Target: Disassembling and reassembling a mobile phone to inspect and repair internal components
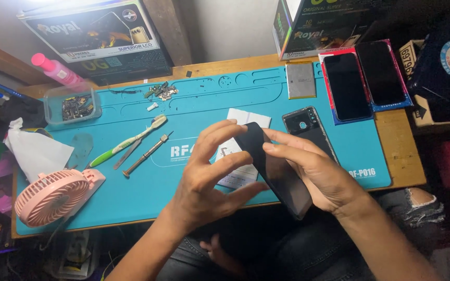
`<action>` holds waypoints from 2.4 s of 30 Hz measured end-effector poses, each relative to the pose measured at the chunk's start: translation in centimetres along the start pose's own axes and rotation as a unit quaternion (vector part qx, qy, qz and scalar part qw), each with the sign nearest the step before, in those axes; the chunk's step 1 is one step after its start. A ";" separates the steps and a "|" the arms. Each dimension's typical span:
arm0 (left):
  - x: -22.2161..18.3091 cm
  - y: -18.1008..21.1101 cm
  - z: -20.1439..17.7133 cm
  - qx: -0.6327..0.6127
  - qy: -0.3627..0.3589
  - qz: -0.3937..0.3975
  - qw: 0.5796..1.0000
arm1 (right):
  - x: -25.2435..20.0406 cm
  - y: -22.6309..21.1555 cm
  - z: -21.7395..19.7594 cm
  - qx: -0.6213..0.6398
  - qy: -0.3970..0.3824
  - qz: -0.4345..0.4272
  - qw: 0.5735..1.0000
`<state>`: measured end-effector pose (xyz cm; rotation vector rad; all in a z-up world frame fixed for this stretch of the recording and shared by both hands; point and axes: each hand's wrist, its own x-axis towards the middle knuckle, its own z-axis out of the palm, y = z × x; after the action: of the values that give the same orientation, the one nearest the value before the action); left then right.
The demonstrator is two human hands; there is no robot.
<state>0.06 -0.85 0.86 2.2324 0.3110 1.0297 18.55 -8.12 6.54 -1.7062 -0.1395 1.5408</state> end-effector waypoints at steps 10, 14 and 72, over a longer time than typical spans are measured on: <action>-1.5 1.7 3.0 -0.033 0.033 -0.002 0.999 | 1.5 1.8 -0.9 0.013 0.006 -0.048 0.999; -1.7 2.0 4.0 -0.023 0.052 0.021 0.998 | 1.2 1.4 -0.5 0.044 -0.013 -0.020 0.999; -4.0 8.0 6.7 0.073 0.123 -0.120 0.983 | 3.0 4.9 1.1 0.380 0.028 -0.049 0.923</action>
<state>1.97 -11.82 0.49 2.1289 0.7657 1.1808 16.25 -9.05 1.24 -1.0942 0.3584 1.2345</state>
